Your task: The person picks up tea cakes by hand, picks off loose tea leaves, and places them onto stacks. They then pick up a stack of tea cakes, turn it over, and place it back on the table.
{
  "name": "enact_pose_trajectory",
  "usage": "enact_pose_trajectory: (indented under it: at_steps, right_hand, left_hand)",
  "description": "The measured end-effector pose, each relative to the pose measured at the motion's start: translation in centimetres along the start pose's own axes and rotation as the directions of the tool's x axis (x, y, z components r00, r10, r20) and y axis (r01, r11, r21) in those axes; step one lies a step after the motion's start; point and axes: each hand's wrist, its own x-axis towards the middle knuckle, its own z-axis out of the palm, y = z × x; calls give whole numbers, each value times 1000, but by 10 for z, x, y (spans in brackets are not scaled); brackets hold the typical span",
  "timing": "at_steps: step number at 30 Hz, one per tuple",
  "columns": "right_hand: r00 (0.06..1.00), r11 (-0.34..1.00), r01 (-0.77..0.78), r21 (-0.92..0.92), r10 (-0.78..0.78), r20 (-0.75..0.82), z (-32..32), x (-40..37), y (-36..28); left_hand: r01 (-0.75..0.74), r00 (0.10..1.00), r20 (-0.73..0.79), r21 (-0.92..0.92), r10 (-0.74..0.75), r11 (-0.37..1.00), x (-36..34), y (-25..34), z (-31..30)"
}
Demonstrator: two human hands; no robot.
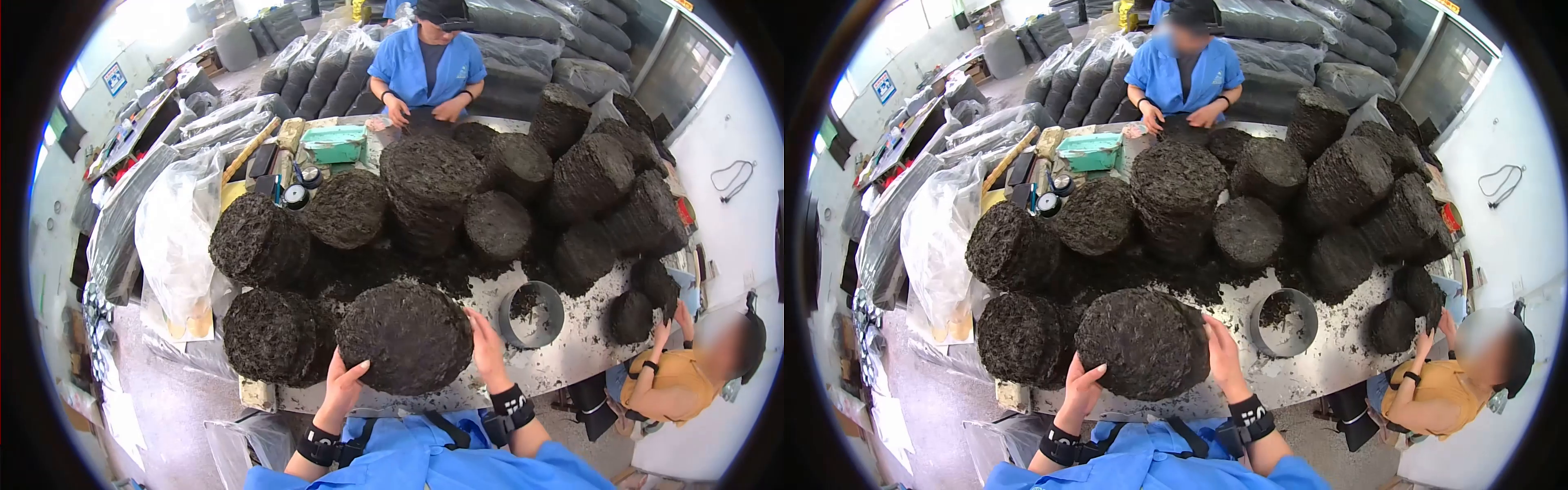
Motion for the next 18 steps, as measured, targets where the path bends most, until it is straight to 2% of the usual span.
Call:
enact_pose_trajectory:
  at_steps: [1,2,3,4,5,6,7,8,9,10,12,13,15,16,18]
  right_hand:
    - [989,987,-96,129,80,126,-2,3,0]
    - [991,987,-88,131,73,113,1,3,-3]
    - [959,868,-285,407,260,117,7,2,-7]
    - [887,636,-435,638,423,184,11,0,-8]
    - [902,596,-385,705,405,149,3,5,32]
    - [902,599,-391,699,401,161,3,3,14]
    - [958,841,-287,459,266,111,3,-3,-18]
    - [988,977,-127,173,110,106,3,-5,-35]
    - [997,993,0,119,-9,82,9,-4,-27]
    - [995,999,-13,-44,18,102,6,-8,-24]
    - [984,991,-76,110,56,170,3,-7,-20]
    - [985,991,-73,110,55,163,-1,-6,-20]
    - [926,980,-135,147,72,370,-11,-4,-20]
    - [924,980,-138,142,76,374,-11,-4,-21]
    - [917,999,-43,17,33,397,-6,-6,-27]
  left_hand:
    - [46,998,39,-3,-46,999,2,-7,-3]
    - [47,997,53,0,-47,999,2,-10,-1]
    - [68,997,39,22,-69,997,3,-12,3]
    - [86,996,18,42,-86,995,4,-12,5]
    - [72,996,46,52,-74,996,5,-8,8]
    - [61,997,39,46,-63,997,5,-7,7]
    - [54,998,38,126,-59,991,4,-7,7]
    - [48,998,37,205,-57,978,4,-7,7]
    - [43,998,33,201,-51,979,4,-6,8]
    - [67,995,53,185,-79,980,4,-5,8]
    - [94,990,86,175,-111,980,9,2,7]
    - [86,990,95,148,-100,985,14,11,5]
    - [89,985,137,132,-107,987,19,26,3]
    - [89,985,134,126,-106,988,22,27,9]
    - [-41,967,233,532,-100,846,26,25,20]
